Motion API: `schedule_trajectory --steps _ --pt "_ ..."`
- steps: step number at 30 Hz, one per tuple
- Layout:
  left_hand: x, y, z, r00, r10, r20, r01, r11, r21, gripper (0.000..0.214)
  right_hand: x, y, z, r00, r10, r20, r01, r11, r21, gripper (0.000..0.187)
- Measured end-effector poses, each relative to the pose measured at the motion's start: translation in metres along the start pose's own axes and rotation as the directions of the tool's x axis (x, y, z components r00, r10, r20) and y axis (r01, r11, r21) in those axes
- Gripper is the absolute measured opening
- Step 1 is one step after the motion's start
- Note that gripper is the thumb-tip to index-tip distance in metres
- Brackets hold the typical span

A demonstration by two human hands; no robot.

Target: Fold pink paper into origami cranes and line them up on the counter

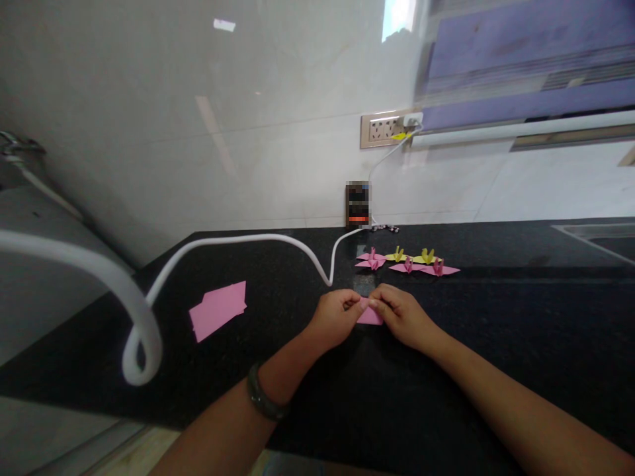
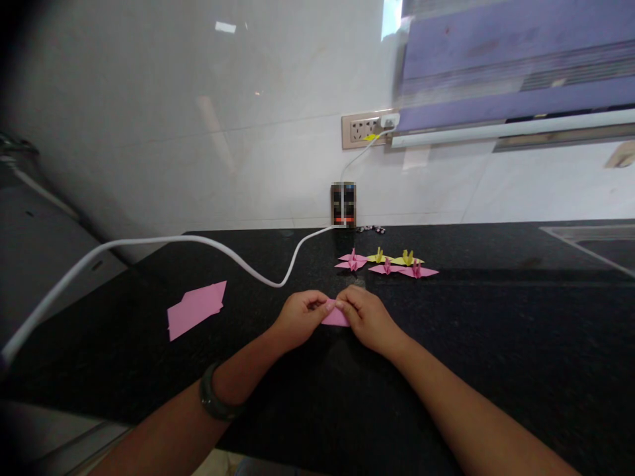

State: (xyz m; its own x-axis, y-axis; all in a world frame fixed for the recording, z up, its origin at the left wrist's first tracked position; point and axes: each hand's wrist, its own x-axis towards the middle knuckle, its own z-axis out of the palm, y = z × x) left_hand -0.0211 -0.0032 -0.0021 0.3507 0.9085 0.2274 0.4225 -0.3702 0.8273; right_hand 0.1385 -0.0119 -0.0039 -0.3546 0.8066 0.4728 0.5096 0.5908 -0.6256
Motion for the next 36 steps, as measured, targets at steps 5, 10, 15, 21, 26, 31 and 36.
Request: schedule_trajectory --steps 5,10,15,21,26,31,36 --pt "-0.0009 0.0025 -0.0036 0.998 0.005 -0.066 -0.003 0.999 0.032 0.028 -0.0019 -0.0009 0.0023 0.993 0.113 0.020 -0.114 0.988 0.102 0.017" --pt "0.0005 0.0061 -0.0053 0.980 -0.033 -0.195 0.021 0.998 -0.065 0.025 -0.0021 0.0009 0.0079 0.957 0.284 0.054 -0.279 0.860 0.427 0.023" --pt "0.0019 0.0030 -0.0038 0.971 -0.078 -0.226 0.035 0.982 -0.186 0.028 -0.0004 -0.0019 0.0090 0.931 0.313 0.189 -0.362 0.711 0.603 0.031" --pt "0.0026 0.0002 -0.0011 0.979 -0.130 -0.157 0.090 0.967 -0.239 0.027 -0.0013 0.0032 0.0092 0.915 0.399 0.060 -0.355 0.724 0.591 0.017" --pt "0.0010 0.0033 -0.0006 0.987 -0.160 0.005 0.157 0.961 -0.228 0.024 -0.0010 0.0054 0.0093 0.909 0.417 -0.015 -0.292 0.662 0.691 0.018" --pt "0.0013 0.0074 -0.0034 0.977 -0.208 0.055 0.213 0.899 -0.383 0.023 -0.0018 -0.0003 0.0087 0.932 0.343 0.117 -0.338 0.707 0.621 0.026" --pt "0.0025 0.0082 -0.0042 0.970 -0.238 0.053 0.238 0.870 -0.432 0.025 -0.0030 0.0005 0.0086 0.932 0.347 0.102 -0.344 0.762 0.548 0.024"
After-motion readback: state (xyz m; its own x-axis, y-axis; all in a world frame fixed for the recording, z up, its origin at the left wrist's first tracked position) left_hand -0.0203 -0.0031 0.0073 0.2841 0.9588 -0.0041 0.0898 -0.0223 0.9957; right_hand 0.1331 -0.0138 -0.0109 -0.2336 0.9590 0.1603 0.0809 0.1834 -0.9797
